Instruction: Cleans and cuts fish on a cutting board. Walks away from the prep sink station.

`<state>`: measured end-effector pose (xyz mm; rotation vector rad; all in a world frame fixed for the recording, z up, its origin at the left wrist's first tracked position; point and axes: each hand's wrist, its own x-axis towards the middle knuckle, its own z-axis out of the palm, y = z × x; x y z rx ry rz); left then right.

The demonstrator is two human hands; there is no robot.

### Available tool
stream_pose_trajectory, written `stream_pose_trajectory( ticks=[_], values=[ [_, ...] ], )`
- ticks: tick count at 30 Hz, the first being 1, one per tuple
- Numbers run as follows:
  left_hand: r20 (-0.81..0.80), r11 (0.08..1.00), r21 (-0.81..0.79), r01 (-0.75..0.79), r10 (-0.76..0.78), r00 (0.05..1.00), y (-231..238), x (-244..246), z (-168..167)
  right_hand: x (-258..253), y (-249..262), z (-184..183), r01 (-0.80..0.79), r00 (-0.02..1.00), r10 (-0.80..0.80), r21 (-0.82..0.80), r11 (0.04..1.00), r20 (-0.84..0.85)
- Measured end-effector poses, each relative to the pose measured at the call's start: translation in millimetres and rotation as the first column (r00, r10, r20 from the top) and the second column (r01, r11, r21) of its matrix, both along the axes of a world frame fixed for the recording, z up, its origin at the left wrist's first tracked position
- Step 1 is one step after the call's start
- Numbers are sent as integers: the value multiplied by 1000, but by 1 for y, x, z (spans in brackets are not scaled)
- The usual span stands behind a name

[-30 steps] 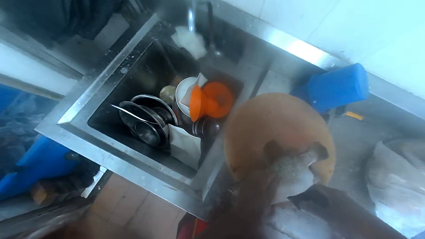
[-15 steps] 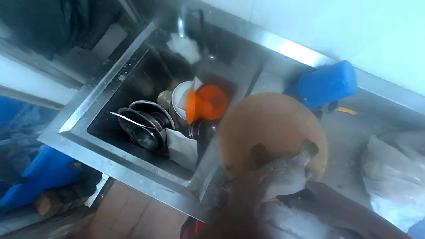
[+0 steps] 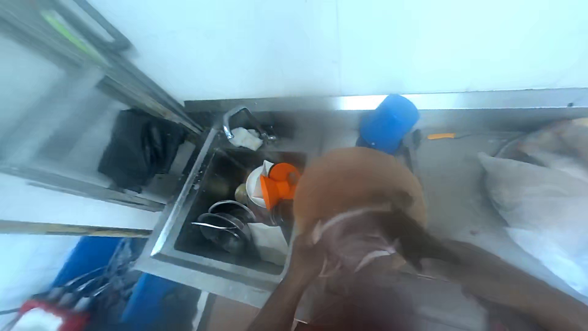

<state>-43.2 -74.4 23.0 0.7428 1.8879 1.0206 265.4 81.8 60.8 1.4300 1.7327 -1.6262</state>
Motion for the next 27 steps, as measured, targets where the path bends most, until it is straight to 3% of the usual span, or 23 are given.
stream_pose_trajectory(
  ticks=[4, 7, 10, 13, 15, 18, 19, 21, 23, 25, 27],
  values=[
    [22, 993, -85, -83, 85, 996, -14, -22, 22, 7, 8, -13, 164, 986, -160, 210, 964, -35],
    [87, 969, -136, -206, 219, 972, -28, -54, 49, -17, 12, -36, 108, 994, -101, 367, 924, -37],
    [128, 944, -130, -302, 318, 939, -48, -104, 81, -57, 9, -50, 40, 998, -15, 399, 916, -66],
    [113, 942, -49, -331, 335, 936, -69, -167, 113, -106, -6, -22, -129, 989, 80, 449, 884, 126],
    [73, 945, 18, -326, 324, 943, -85, -216, 122, -138, -17, -12, -171, 971, 40, 567, 806, 236],
    [19, 947, 148, -287, 287, 958, -103, -288, 109, -205, -16, -8, -191, 980, 83, 757, 625, 178],
    [6, 945, 190, -264, 268, 963, -102, -312, 98, -239, -10, -2, -173, 984, 134, 776, 607, 115],
    [-10, 945, 238, -223, 232, 973, -97, -354, 72, -318, 12, -5, -124, 972, 231, 735, 667, -45],
    [-24, 951, 243, -193, 205, 978, -87, -390, 48, -401, 49, -36, -135, 956, 266, 623, 770, -122],
    [17, 949, 246, -199, 201, 980, -72, -420, 24, -482, 95, -69, -85, 956, 225, 553, 829, -189],
    [74, 940, 261, -220, 208, 975, -55, -442, 6, -550, 141, -100, 64, 946, 132, 567, 821, -297]
  ],
)
